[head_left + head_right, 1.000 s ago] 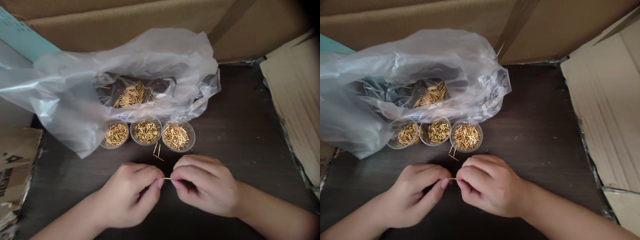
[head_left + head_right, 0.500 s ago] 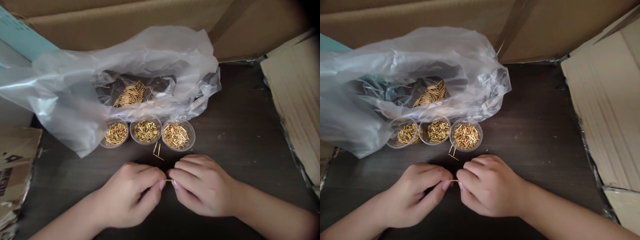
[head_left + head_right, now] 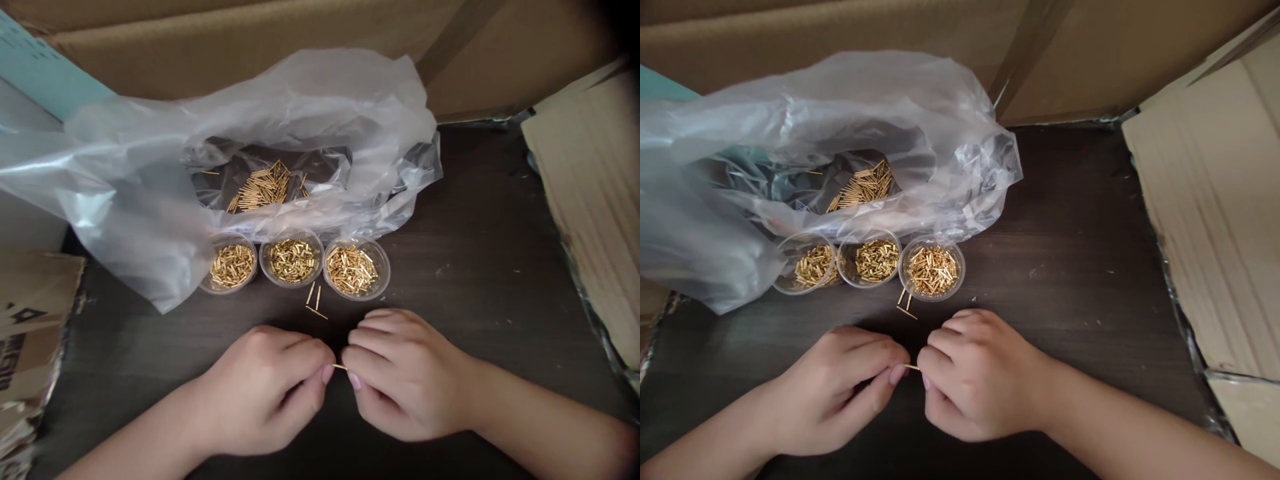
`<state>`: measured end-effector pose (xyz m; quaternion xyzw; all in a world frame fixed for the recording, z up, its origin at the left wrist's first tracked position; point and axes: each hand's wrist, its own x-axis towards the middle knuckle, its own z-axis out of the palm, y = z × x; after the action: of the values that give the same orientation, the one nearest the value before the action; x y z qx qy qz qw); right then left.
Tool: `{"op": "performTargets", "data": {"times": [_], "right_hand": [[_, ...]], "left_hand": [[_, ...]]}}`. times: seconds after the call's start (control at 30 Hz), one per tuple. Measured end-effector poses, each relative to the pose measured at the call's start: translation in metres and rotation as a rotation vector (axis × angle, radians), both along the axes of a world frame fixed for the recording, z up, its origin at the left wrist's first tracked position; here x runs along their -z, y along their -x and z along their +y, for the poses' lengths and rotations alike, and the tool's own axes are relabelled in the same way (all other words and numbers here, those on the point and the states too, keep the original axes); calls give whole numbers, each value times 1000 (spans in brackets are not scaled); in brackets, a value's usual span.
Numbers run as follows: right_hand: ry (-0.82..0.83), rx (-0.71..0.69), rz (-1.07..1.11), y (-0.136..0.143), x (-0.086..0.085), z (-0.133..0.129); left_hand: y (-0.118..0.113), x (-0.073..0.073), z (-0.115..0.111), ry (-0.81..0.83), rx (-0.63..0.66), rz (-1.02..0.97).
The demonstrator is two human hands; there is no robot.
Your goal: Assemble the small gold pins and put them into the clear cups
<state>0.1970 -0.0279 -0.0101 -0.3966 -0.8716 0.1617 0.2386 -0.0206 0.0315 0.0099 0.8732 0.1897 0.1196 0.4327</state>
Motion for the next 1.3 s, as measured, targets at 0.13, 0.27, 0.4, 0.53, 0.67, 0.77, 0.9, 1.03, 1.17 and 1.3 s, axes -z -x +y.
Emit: {"op": "performTargets", "data": {"times": [0.13, 0.27, 0.4, 0.53, 0.67, 0.77, 0.9, 1.03, 1.17, 1.3], "right_hand": [[-1, 6, 14, 1, 1, 0], [-13, 0, 6, 1, 3, 1], [-17, -17, -17, 0, 3, 1], [-9, -38, -31, 1, 1, 1], [6, -41, -23, 2, 0, 2], [24, -47, -11, 2, 0, 1], [21, -42, -7, 2, 0, 0], [23, -43, -4, 3, 0, -1], [28, -50, 10, 3, 1, 0], [59, -42, 57, 3, 1, 1]], "left_hand": [[0, 0, 0, -20, 5, 8], [-1, 1, -1, -34, 7, 15], [-1, 1, -2, -42, 14, 30], [1, 0, -1, -24, 23, 36], [2, -1, 0, -3, 29, 29], [2, -1, 0, 1, 25, 12], [2, -1, 0, 1, 30, -11], [3, -2, 0, -14, 24, -25], [3, -1, -1, -42, 16, -44], [3, 0, -4, -51, 5, -29]]}}
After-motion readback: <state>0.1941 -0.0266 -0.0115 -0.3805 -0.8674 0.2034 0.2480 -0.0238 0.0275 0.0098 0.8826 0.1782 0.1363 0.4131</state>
